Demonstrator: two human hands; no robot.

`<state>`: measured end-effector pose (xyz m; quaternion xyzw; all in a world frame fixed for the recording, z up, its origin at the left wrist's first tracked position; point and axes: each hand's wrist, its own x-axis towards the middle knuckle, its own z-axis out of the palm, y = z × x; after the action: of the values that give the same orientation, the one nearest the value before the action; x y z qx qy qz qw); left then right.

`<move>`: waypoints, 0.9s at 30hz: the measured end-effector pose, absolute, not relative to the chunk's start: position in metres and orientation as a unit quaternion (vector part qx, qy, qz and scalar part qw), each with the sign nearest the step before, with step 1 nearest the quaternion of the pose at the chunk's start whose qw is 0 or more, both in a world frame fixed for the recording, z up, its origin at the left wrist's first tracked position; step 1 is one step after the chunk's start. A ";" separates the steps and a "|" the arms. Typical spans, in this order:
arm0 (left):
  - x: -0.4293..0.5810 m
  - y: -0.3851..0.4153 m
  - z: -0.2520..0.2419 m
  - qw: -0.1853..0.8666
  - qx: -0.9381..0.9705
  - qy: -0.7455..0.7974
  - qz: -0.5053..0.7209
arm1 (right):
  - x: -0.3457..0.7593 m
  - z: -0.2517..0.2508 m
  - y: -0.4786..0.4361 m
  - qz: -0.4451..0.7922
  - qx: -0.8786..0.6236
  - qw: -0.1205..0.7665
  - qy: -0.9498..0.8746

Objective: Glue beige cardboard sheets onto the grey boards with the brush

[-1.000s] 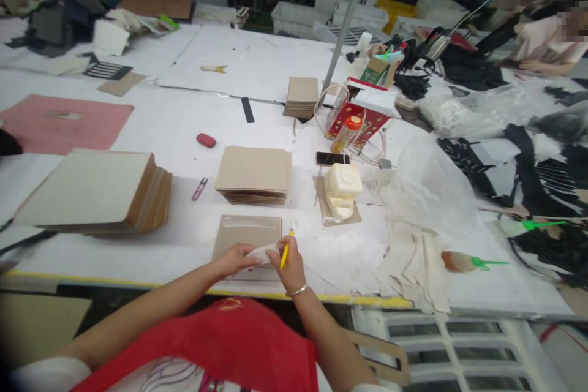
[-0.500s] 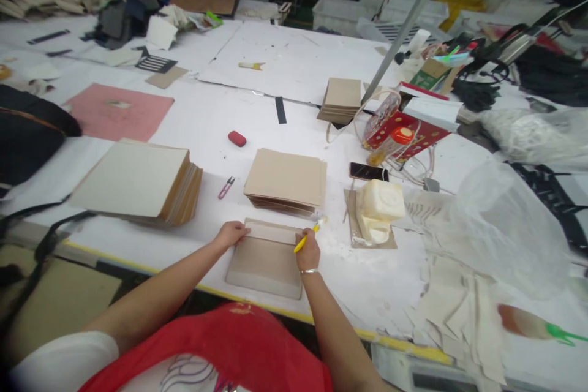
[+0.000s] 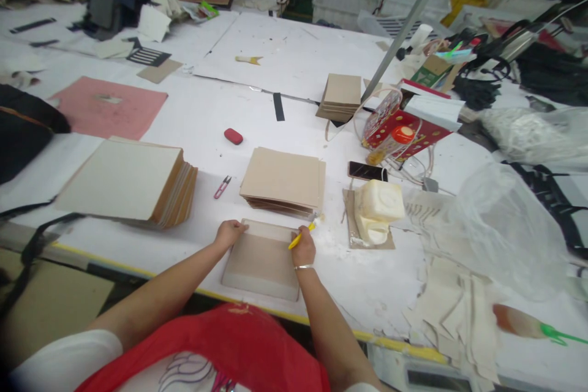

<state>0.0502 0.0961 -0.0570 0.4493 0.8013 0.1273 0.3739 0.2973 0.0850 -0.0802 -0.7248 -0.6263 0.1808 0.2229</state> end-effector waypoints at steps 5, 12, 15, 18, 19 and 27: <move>0.052 0.095 -0.058 0.362 0.458 0.802 0.122 | 0.297 -0.080 0.085 0.170 -0.719 0.218 -0.637; 0.056 0.094 -0.049 0.346 0.466 0.807 0.111 | 0.296 -0.082 0.088 0.140 -0.700 0.201 -0.671; 0.051 0.091 -0.042 0.316 0.471 0.818 0.095 | 0.300 -0.076 0.088 0.106 -0.702 0.201 -0.675; 0.038 0.072 -0.025 0.240 0.517 0.816 0.099 | 0.312 -0.065 0.082 0.076 -0.717 0.207 -0.661; 0.032 0.062 -0.016 0.208 0.553 0.798 0.122 | 0.317 -0.062 0.078 0.070 -0.719 0.213 -0.658; -0.078 0.005 0.094 -0.153 0.669 0.670 0.283 | 0.329 -0.042 0.029 0.110 -0.641 0.295 -0.700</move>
<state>-0.0777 0.0054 0.0938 0.6692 0.6699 0.2829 -0.1529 0.3288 0.0288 -0.0425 -0.6409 -0.7002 0.1098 0.2949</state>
